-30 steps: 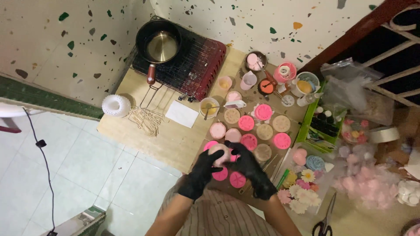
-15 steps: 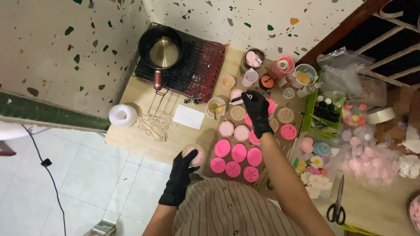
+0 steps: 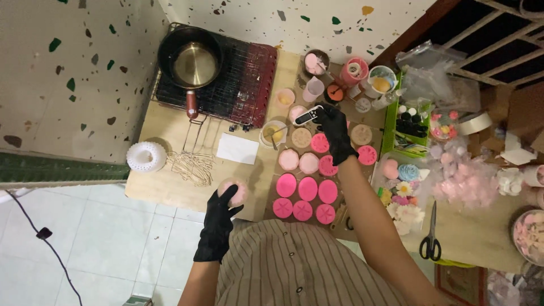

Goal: Preparing wax, checking temperature with a digital thermometer, and demolding various candle shapes in a workshop environment.

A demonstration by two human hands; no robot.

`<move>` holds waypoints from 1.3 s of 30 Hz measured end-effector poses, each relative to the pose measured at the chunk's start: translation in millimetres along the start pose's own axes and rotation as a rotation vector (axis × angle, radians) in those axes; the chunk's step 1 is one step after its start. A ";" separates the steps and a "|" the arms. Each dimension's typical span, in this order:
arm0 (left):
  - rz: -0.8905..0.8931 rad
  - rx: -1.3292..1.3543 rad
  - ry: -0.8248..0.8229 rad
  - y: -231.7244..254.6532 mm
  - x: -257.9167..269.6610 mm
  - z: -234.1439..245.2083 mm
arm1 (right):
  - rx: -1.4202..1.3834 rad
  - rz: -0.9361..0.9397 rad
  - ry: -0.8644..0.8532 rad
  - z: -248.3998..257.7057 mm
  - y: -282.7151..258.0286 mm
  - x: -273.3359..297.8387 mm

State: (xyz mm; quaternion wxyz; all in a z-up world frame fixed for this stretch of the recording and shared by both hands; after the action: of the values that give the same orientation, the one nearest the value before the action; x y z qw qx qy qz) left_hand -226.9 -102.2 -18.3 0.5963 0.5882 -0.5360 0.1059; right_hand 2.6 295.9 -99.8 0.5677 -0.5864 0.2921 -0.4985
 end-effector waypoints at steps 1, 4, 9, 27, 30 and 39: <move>0.000 -0.001 -0.002 -1.3 -4.0 0.2 | 0.000 0.001 0.002 -1.5 -5.0 1.4; 0.021 0.035 0.010 -4.7 -11.6 1.9 | 0.019 0.018 -0.008 -5.8 -16.6 6.2; 0.036 0.049 -0.004 2.6 -8.8 -2.9 | 0.002 -0.015 -0.014 -8.2 -27.9 12.2; 0.037 0.057 -0.040 6.4 -7.6 0.8 | -0.028 -0.105 0.004 -6.5 -18.7 7.2; -0.003 0.067 -0.051 2.2 -11.7 4.3 | 0.008 -0.097 0.009 -5.6 -13.2 3.3; 0.014 0.073 -0.051 2.1 -10.2 7.4 | -0.055 -0.059 -0.062 -8.5 -37.9 19.3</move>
State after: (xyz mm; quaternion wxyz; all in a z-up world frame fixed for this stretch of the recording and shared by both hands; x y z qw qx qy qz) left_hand -236.4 -102.4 -26.9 0.5598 0.6082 -0.5511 0.1144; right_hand -7.2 282.2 -59.8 0.5453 -0.6252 0.2705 -0.4885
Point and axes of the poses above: each hand's wrist, its own x-axis away from the middle knuckle, its own z-axis out of the back of the hand, y = z × x, the point moved 2 cm from there along -x, towards the middle knuckle, and after that the axes turned 3 degrees about x, right-handed, at the moved point
